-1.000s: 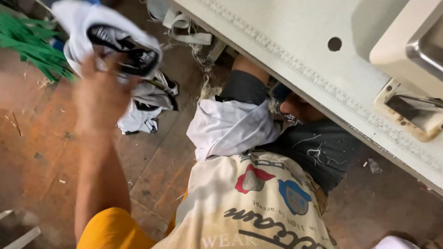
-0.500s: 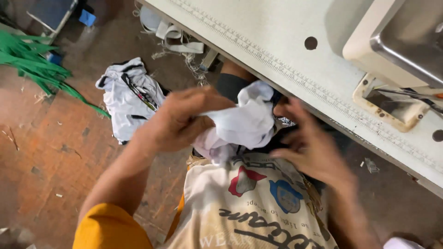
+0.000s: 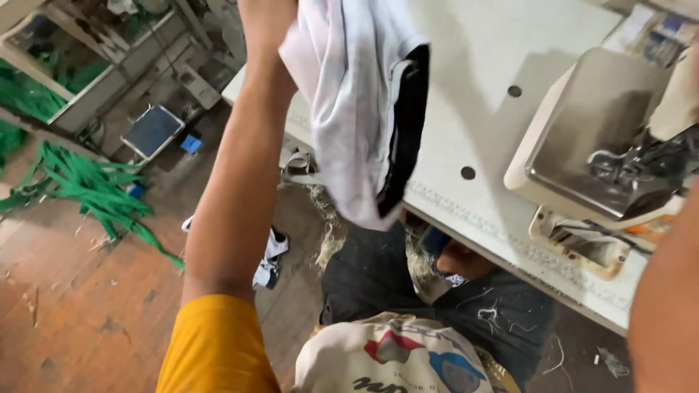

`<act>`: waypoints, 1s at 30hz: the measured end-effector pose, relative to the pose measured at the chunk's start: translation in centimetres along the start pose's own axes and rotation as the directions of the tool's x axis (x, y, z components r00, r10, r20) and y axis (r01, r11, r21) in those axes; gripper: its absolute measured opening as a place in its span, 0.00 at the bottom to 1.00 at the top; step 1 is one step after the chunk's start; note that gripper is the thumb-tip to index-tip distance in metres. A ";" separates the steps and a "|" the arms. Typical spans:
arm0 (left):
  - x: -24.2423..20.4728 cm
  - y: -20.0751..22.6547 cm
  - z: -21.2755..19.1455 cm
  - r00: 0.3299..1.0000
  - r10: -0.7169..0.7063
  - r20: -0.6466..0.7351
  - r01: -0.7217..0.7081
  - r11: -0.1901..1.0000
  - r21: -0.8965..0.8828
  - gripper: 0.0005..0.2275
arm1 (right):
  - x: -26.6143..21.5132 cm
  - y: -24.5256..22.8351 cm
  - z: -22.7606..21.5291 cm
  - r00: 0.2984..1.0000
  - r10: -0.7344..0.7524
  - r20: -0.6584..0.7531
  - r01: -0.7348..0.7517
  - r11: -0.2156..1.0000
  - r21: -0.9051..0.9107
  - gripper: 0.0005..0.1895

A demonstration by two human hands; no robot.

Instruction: Using an industrial overlock sewing machine to finish the edges of athletic jerseys.

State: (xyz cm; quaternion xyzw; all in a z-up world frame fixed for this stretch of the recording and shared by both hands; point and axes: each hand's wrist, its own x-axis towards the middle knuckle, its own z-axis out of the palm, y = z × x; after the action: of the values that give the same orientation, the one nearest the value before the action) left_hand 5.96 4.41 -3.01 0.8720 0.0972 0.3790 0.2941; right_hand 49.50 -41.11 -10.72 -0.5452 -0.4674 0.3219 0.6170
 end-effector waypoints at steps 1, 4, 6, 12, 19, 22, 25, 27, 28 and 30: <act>0.3 -1.3 1.1 0.999 -0.024 -0.044 0.025 1.000 0.004 0.29 | 1.4 1.2 0.9 0.998 -0.071 0.002 0.070 0.989 0.127 0.15; -0.3 -7.2 5.5 0.980 -0.125 -0.153 0.128 0.992 0.012 0.37 | 4.4 -10.0 29.9 0.883 -0.386 -0.268 0.095 0.705 -0.702 0.10; -2.2 -9.7 8.1 0.963 0.101 0.249 -0.154 0.967 0.201 0.23 | 6.1 -7.6 35.5 0.916 0.046 -0.399 -0.290 0.763 -0.577 0.12; -5.0 -4.3 7.8 0.731 -0.299 0.613 -0.117 0.830 0.545 0.45 | 2.1 1.5 36.8 0.944 0.262 -0.200 -0.273 0.278 -0.921 0.43; -0.6 0.1 8.4 0.724 0.125 0.678 -0.377 0.895 0.237 0.36 | 1.9 -2.9 36.0 0.978 0.117 -0.170 -0.201 0.353 -0.914 0.34; 0.5 -5.6 15.8 0.512 0.360 0.780 -0.601 0.799 0.026 0.22 | 5.7 1.7 35.2 0.941 0.124 -0.314 -0.337 0.410 -0.848 0.44; 3.3 -5.7 15.3 0.507 0.447 0.737 -0.552 0.825 -0.121 0.12 | 6.5 4.6 34.1 0.943 0.133 -0.304 -0.326 0.534 -0.780 0.19; 6.4 -0.6 10.0 0.570 0.535 0.624 -0.482 0.833 -0.273 0.11 | 6.0 -1.7 34.0 0.900 0.097 -0.424 -0.380 0.649 -0.659 0.13; 7.1 1.9 7.3 0.644 0.575 0.505 -0.385 0.814 -0.435 0.16 | 5.2 -4.7 34.4 0.843 0.109 -0.526 -0.417 0.751 -0.512 0.12; 8.2 5.6 4.1 0.600 0.633 0.488 -0.426 0.770 -0.475 0.15 | 3.6 -10.0 32.0 0.915 -0.018 -0.404 -0.255 0.749 -0.612 0.11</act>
State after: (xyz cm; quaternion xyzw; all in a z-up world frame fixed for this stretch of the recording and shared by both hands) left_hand 14.32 1.28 3.04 0.8766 -0.3333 0.1491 0.3136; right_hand 19.98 -27.90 -1.14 -0.8068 -0.3832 0.0644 0.4451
